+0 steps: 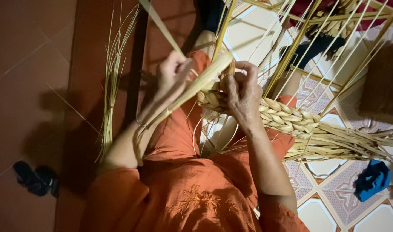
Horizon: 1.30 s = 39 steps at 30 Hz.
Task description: The person weaves dried palm leaves into a braided structure by hand, interlacing strands over and under a vertical frame. The person continues the braiding pattern along the length of the frame, adjusting and tightening the weave as they progress.
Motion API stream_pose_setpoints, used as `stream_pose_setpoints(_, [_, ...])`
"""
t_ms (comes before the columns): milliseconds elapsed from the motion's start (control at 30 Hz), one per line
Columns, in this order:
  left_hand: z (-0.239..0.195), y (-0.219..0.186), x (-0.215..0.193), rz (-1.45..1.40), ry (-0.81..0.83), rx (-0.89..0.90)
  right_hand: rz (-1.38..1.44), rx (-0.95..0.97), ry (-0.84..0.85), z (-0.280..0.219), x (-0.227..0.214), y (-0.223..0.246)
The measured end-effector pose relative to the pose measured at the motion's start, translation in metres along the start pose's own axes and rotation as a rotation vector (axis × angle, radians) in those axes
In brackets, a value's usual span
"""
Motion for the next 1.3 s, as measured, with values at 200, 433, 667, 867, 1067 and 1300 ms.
stream_pose_setpoints(200, [-0.028, 0.071, 0.007, 0.127, 0.087, -0.19, -0.011, -0.028, -0.077, 0.006, 0.002, -0.005])
stream_pose_setpoints(433, [0.007, -0.114, -0.004, 0.393, 0.026, 0.377, -0.454, -0.329, -0.134, 0.0, 0.014, 0.027])
stream_pose_setpoints(667, [0.039, -0.047, 0.038, -0.047, 0.585, -0.054, -0.704, -0.235, 0.077, 0.007, 0.046, 0.007])
stream_pose_setpoints(867, [0.022, -0.014, 0.071, -0.53, 0.685, -0.237, -0.734, -0.185, 0.145, 0.007, 0.053, -0.008])
stream_pose_setpoints(1067, [0.013, 0.034, 0.012, -0.856, 0.015, -0.664, -0.386, -0.247, -0.007, -0.001, 0.024, 0.005])
stream_pose_setpoints(1300, [0.021, -0.027, -0.018, -0.726, 0.063, -0.24, -0.225, -0.114, -0.032, -0.008, 0.007, 0.01])
Point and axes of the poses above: each hand's wrist, its own z-axis towards the middle knuckle, its own x-axis out of the palm, y = z × x, the point moved 9 cm from there along z, towards the middle knuckle, and after that the axes turned 4 degrees about y, right-handed, at the moved point
